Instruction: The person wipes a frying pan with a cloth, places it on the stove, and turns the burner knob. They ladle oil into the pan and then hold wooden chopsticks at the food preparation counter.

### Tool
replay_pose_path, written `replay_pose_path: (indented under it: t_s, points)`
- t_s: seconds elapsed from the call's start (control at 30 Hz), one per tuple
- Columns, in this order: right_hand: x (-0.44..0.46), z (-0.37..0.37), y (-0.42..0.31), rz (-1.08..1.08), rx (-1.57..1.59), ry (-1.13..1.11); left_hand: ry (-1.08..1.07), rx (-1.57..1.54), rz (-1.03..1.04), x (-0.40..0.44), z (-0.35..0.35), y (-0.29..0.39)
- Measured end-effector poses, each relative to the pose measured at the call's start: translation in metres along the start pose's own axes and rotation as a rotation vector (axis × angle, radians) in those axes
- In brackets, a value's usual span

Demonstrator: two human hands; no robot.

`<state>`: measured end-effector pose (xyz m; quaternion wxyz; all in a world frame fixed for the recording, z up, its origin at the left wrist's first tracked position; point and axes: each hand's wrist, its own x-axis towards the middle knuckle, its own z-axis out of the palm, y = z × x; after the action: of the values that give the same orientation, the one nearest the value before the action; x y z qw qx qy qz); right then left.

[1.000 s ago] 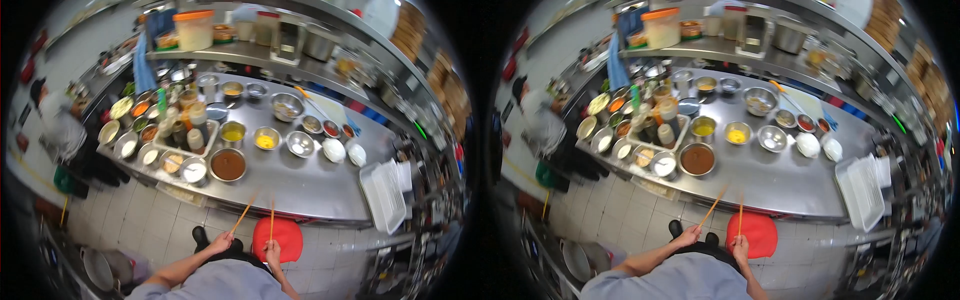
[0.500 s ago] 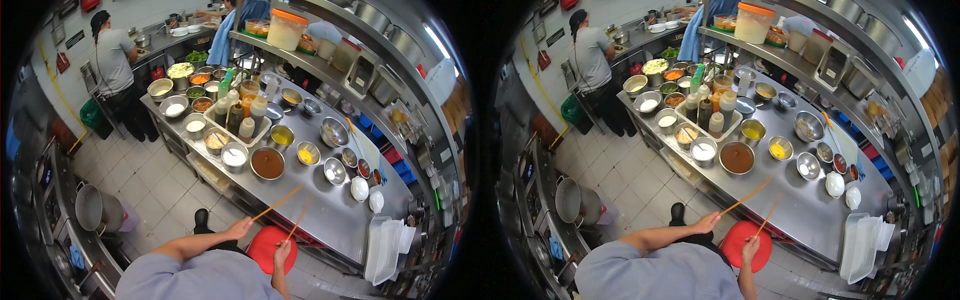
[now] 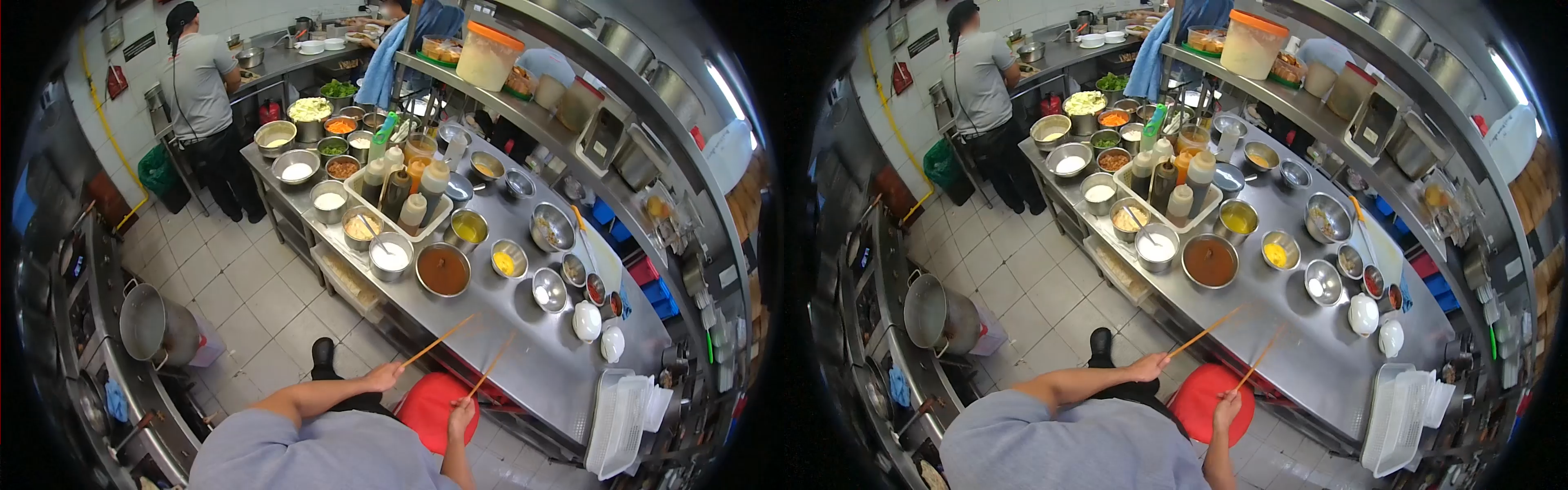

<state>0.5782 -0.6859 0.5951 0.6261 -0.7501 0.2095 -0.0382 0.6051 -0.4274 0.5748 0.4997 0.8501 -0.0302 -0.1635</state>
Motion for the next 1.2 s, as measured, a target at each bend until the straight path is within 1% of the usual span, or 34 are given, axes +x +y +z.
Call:
replay_pose_path:
  t_s: [0.03,0.07,0.1,0.13,0.17,0.23,0.3,0.33,0.37,0.4,0.43,0.47,0.5,0.53,0.6,0.63,0.7,0.73,0.8,0.83,0.9,0.93,1.0,1.03,1.1,1.13,1.2]
  points:
    - [-0.006,-0.003,-0.014,-0.001,0.032,0.007,0.013,-0.004,0.003,0.004,0.001,0.001]
    - [-0.012,-0.004,-0.033,-0.002,0.031,0.004,0.043,-0.047,0.049,-0.003,-0.004,0.015]
    - [-0.020,-0.005,-0.045,-0.132,0.036,0.039,0.066,-0.089,0.092,-0.013,-0.010,0.032]
    - [-0.028,-0.005,-0.058,-0.260,0.040,0.076,0.058,-0.086,0.089,-0.020,-0.017,0.048]
    - [-0.037,-0.002,-0.076,-0.258,0.100,0.121,0.061,-0.119,0.092,-0.026,-0.025,0.067]
    - [-0.042,0.001,-0.081,-0.262,0.083,0.153,0.064,-0.147,0.097,-0.031,-0.035,0.091]
    - [-0.044,0.002,-0.073,-0.265,0.062,0.183,0.116,-0.218,0.185,-0.037,-0.038,0.102]
    - [-0.039,0.001,-0.059,-0.117,0.099,0.053,0.113,-0.218,0.185,-0.038,-0.037,0.100]
    - [-0.037,0.001,-0.049,0.031,0.134,-0.076,0.138,-0.184,0.238,-0.039,-0.036,0.098]
    - [-0.036,-0.001,-0.036,0.028,0.130,-0.075,0.165,-0.151,0.293,-0.038,-0.034,0.095]
    - [-0.033,-0.003,-0.024,0.123,0.101,-0.094,0.171,-0.155,0.297,-0.036,-0.029,0.085]
    - [-0.029,-0.002,-0.018,0.216,0.072,-0.118,0.219,-0.084,0.326,-0.032,-0.021,0.066]
    - [-0.030,-0.001,-0.015,0.035,0.114,-0.064,0.261,-0.010,0.350,-0.031,-0.015,0.048]
    - [-0.032,0.003,-0.018,0.037,0.113,-0.064,0.261,-0.010,0.348,-0.031,-0.011,0.032]
    - [-0.035,0.010,-0.036,-0.221,0.169,0.089,0.027,-0.008,0.021,-0.031,-0.011,0.022]
    - [-0.034,0.011,-0.036,-0.225,0.162,0.091,0.027,-0.016,0.025,-0.030,-0.006,0.021]
    - [-0.036,0.017,-0.032,-0.201,0.074,0.047,0.102,-0.099,0.106,-0.040,-0.019,0.047]
    - [-0.038,0.018,-0.025,-0.196,0.071,0.044,0.102,-0.101,0.100,-0.042,-0.022,0.052]
    - [-0.038,0.019,-0.020,0.292,0.072,-0.054,0.176,-0.151,0.222,-0.040,-0.028,0.058]
    - [-0.035,0.019,-0.018,0.292,0.064,-0.062,0.184,-0.157,0.217,-0.038,-0.030,0.055]
    - [-0.039,0.024,-0.036,-0.006,0.077,-0.009,0.162,0.071,0.187,-0.032,-0.030,0.036]
    - [-0.038,0.029,-0.046,-0.004,0.072,-0.013,0.163,0.067,0.182,-0.029,-0.030,0.025]
    - [-0.034,0.042,-0.071,-0.277,0.035,0.162,-0.002,-0.082,0.047,-0.024,-0.034,0.010]
    - [-0.032,0.050,-0.082,-0.279,0.030,0.160,-0.001,-0.088,0.046,-0.024,-0.037,0.009]
    - [-0.034,0.070,-0.095,-0.330,0.010,0.235,-0.094,0.007,0.105,-0.035,-0.064,0.025]
    - [-0.026,0.072,-0.074,-0.329,0.007,0.229,-0.091,0.003,0.101,-0.037,-0.074,0.025]
    - [-0.005,0.060,0.006,-0.085,-0.136,-0.006,-0.105,-0.071,0.127,-0.042,-0.090,0.023]
